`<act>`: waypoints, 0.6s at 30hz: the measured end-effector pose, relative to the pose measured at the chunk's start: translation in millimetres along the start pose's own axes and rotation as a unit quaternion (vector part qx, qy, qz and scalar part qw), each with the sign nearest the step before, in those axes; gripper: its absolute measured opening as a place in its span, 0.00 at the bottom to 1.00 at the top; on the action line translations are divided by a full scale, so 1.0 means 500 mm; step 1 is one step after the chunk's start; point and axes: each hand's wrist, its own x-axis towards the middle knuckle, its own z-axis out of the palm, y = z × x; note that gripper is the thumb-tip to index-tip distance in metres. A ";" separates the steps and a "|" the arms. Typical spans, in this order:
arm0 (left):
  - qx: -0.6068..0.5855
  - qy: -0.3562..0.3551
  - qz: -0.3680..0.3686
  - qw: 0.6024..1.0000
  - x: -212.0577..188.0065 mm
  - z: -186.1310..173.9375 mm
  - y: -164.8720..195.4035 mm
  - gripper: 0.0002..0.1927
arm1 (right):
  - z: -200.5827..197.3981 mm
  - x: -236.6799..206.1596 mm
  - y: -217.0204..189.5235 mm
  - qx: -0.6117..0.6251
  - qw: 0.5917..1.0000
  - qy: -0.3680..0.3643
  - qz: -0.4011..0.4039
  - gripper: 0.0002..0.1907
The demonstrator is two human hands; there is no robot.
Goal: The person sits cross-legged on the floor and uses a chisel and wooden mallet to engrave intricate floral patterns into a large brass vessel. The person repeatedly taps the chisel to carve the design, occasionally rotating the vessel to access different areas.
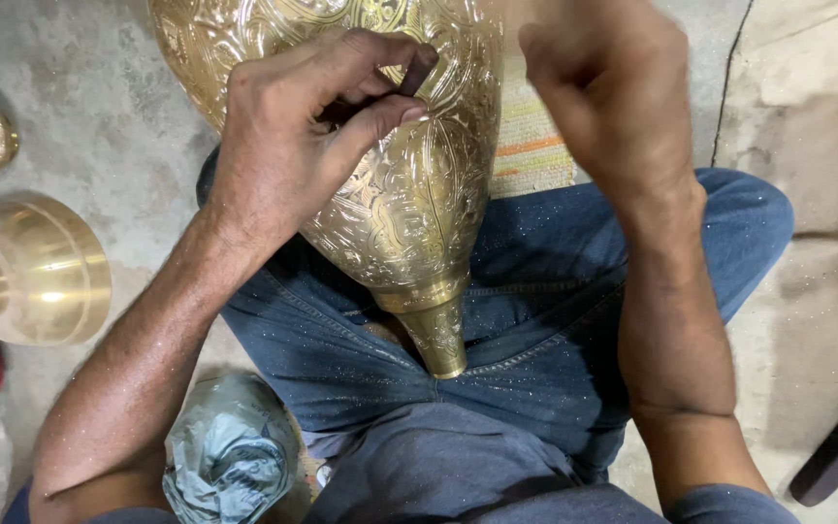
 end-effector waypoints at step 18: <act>-0.030 0.006 0.017 0.999 0.007 -0.014 0.017 0.14 | -0.002 -0.032 0.024 -0.051 0.999 0.011 -0.004 0.14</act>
